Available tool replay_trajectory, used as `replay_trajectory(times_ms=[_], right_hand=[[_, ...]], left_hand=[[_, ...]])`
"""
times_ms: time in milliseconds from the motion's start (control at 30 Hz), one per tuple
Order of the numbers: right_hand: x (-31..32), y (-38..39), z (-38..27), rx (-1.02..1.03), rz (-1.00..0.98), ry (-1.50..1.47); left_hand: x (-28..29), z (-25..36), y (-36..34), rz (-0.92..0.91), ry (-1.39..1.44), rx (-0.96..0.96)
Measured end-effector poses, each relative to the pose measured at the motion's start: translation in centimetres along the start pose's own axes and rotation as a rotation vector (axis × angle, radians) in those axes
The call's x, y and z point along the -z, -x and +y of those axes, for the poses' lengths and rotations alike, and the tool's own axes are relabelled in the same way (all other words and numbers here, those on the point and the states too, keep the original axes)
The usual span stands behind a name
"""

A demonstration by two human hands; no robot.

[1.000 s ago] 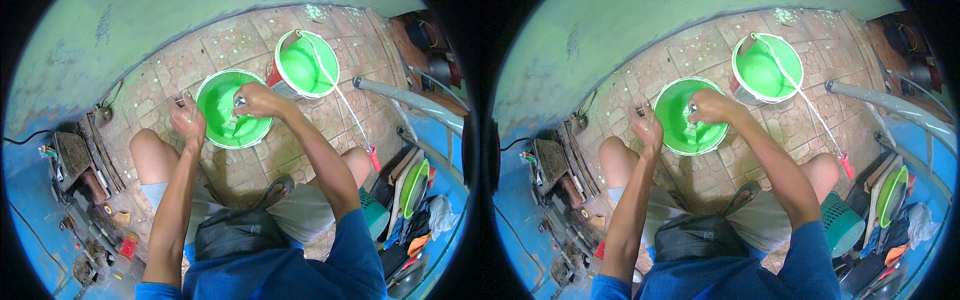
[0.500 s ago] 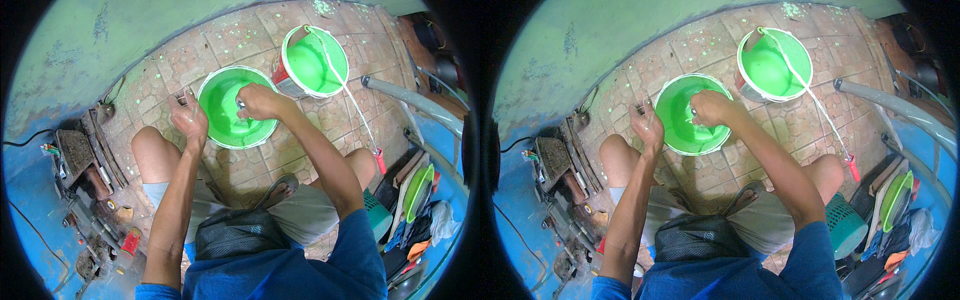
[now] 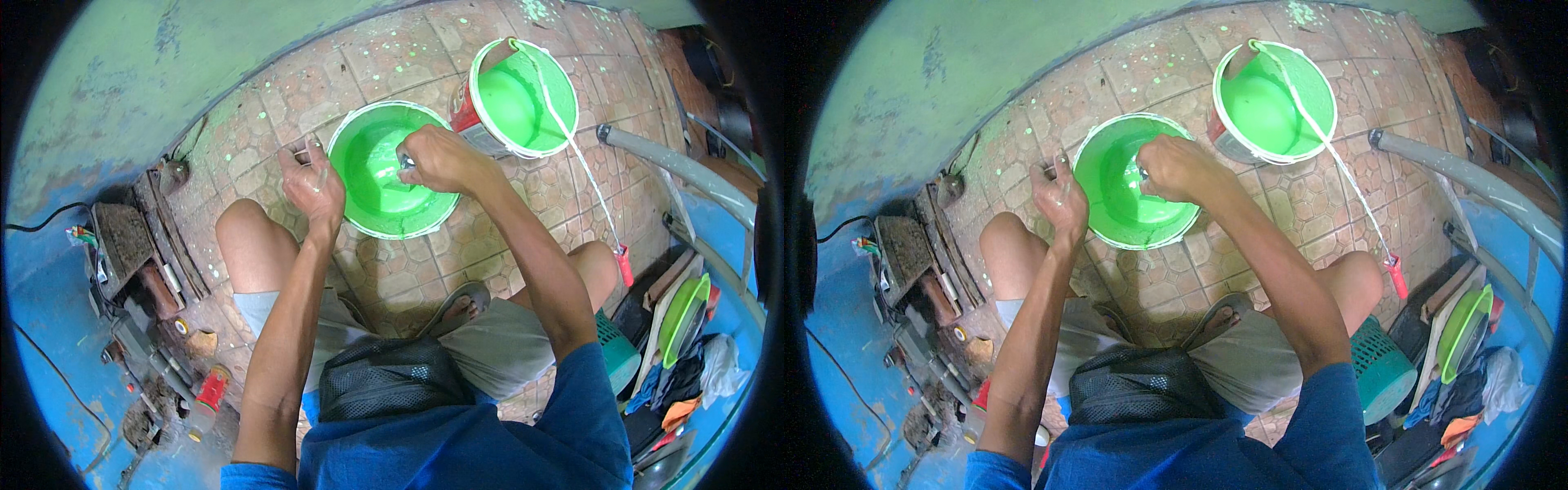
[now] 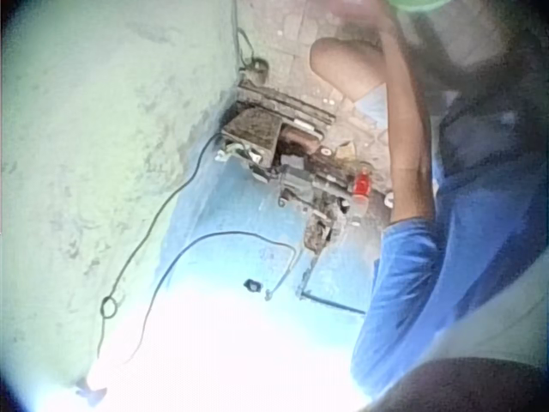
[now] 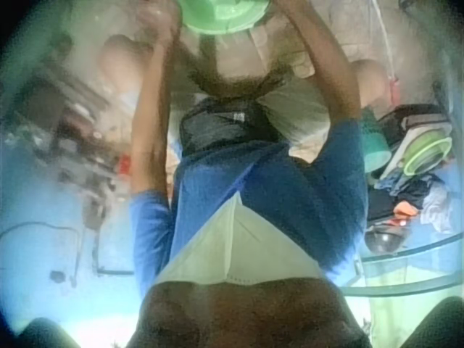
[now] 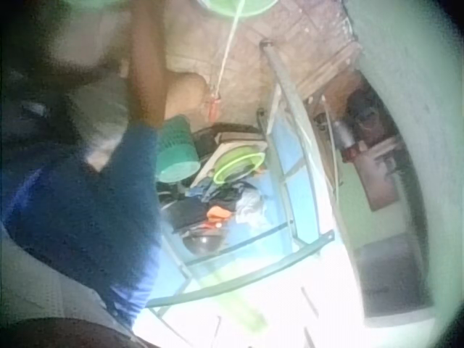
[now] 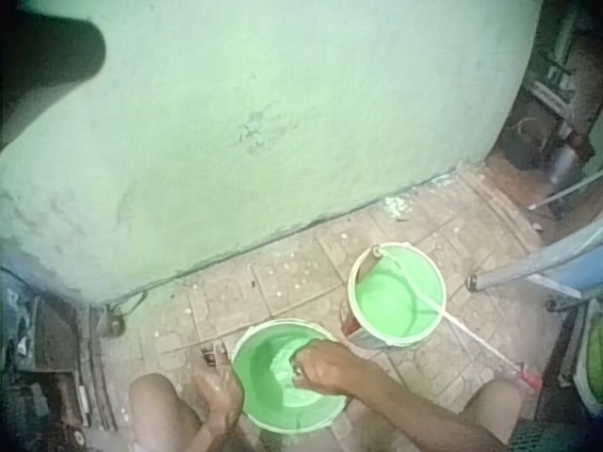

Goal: The person sits on the floor and uses a putty knife to mix bright green paint in a white bucket. They scrape the sides and bottom of the bucket to ensure the mixture is uniform, then transfer some paint to a second bucket.

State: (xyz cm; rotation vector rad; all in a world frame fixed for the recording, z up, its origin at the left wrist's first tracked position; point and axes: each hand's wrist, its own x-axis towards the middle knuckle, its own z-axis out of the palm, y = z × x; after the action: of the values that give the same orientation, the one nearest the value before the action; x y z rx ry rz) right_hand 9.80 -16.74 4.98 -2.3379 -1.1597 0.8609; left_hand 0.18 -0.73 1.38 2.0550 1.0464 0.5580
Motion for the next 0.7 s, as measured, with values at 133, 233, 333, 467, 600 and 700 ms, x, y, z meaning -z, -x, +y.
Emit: replay_trajectory(times_ms=[133,233,333,467,600,700], right_hand=[[-1.8,0.3,0.4,0.079,0.003,0.025],[-2.2,0.5,0.4,0.076,0.063,0.073],[-1.5,0.9,0.7,0.059,0.119,0.080],[-0.5,0.5,1.1,0.062,0.156,0.102],[-0.3,0.5,0.7,0.063,0.209,0.184],[-1.0,1.3,0.7,0.121,0.345,0.222]], left_hand=[[0.0,0.3,-0.1,-0.015,-0.017,0.038],[-0.2,-0.3,-0.1,0.009,-0.019,0.006],[-0.3,-0.5,-0.2,0.016,-0.037,0.004],[-0.3,-0.5,-0.2,0.016,-0.031,0.016],[-0.3,-0.7,-0.2,0.023,-0.027,0.006],[-0.2,-0.4,-0.2,0.013,-0.024,0.036]])
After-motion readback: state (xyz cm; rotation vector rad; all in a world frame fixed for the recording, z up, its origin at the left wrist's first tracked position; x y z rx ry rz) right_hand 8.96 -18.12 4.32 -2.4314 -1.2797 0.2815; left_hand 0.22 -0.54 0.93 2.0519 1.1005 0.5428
